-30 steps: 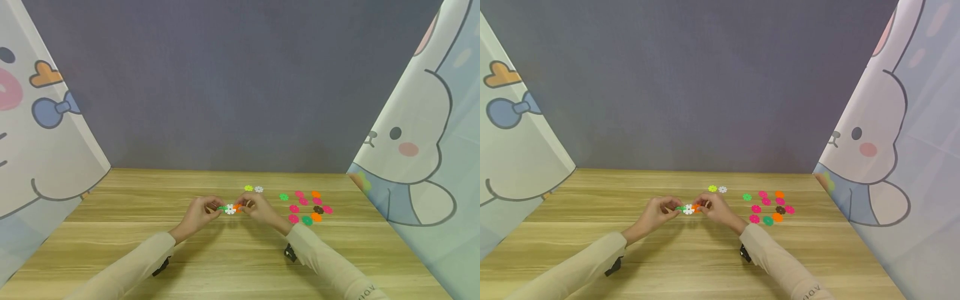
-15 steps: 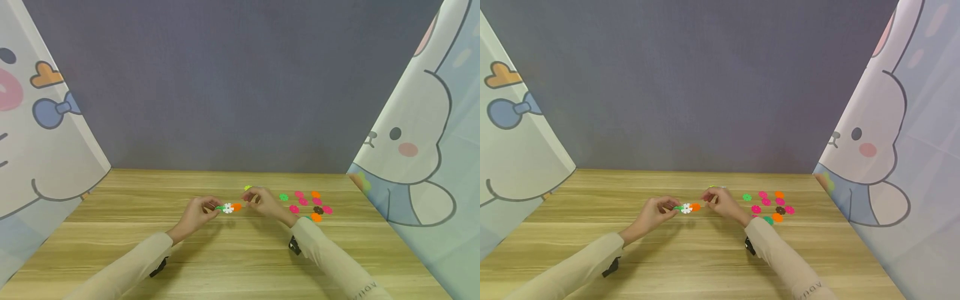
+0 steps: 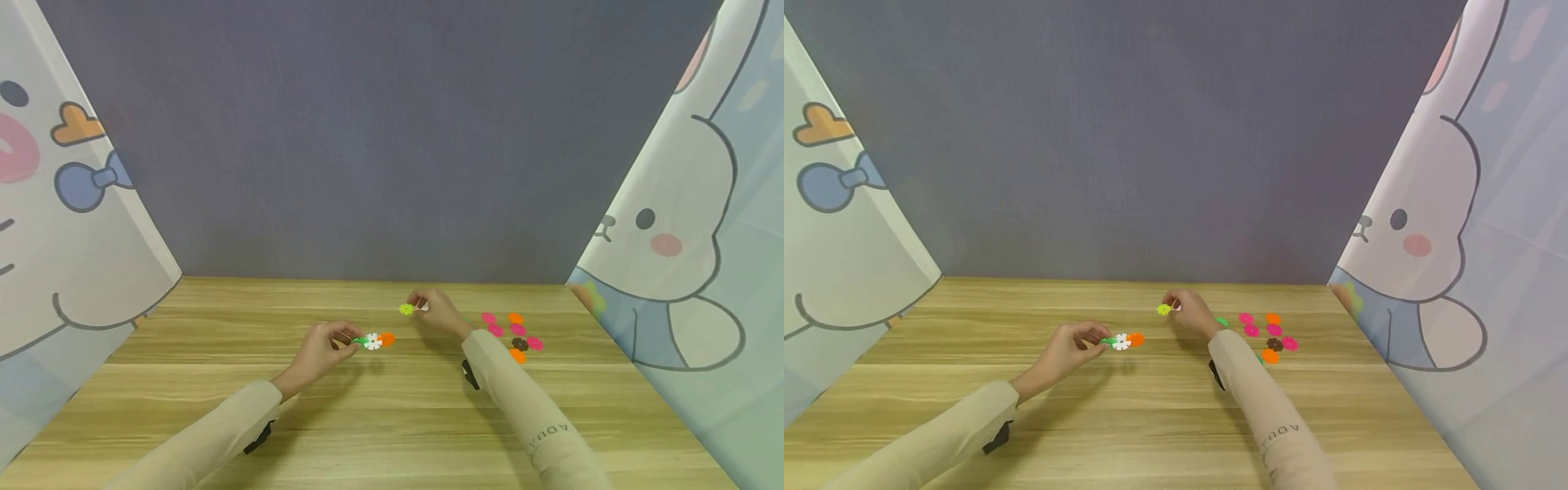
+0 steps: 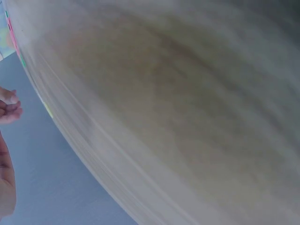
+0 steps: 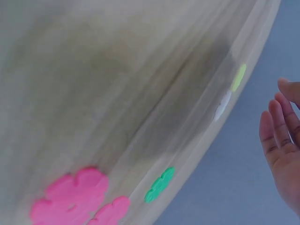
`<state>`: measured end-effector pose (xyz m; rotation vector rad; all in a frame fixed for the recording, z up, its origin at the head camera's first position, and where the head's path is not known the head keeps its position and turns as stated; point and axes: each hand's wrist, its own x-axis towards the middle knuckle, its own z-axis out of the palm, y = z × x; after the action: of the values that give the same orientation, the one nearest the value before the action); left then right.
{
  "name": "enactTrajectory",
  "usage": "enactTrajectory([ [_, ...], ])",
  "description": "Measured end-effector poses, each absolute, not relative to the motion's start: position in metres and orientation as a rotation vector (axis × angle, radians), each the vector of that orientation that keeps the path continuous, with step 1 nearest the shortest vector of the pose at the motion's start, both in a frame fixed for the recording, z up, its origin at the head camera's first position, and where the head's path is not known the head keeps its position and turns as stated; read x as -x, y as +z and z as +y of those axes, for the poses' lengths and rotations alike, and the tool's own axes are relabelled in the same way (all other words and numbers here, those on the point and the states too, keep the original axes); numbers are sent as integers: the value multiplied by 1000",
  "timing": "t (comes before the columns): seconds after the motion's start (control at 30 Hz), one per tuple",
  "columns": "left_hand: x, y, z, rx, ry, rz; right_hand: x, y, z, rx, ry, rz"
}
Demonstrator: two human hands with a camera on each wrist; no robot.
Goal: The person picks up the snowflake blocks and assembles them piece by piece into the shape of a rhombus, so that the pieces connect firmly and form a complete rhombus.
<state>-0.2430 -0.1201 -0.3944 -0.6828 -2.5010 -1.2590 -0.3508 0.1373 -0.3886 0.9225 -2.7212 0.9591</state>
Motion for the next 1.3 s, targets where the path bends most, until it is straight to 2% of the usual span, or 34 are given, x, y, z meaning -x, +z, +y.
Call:
enactTrajectory([
  [0.33,241,-392,-120,674,-1256,-2514,371,-389,137,-834,913,-2838],
  [0.8,241,-391,-120,671,-1262,-2520,379,-405,126,-755,816,-2915],
  [1.3,241,-392,-119,715,-1265,-2490,377,-406,122,-721,822,-2928],
])
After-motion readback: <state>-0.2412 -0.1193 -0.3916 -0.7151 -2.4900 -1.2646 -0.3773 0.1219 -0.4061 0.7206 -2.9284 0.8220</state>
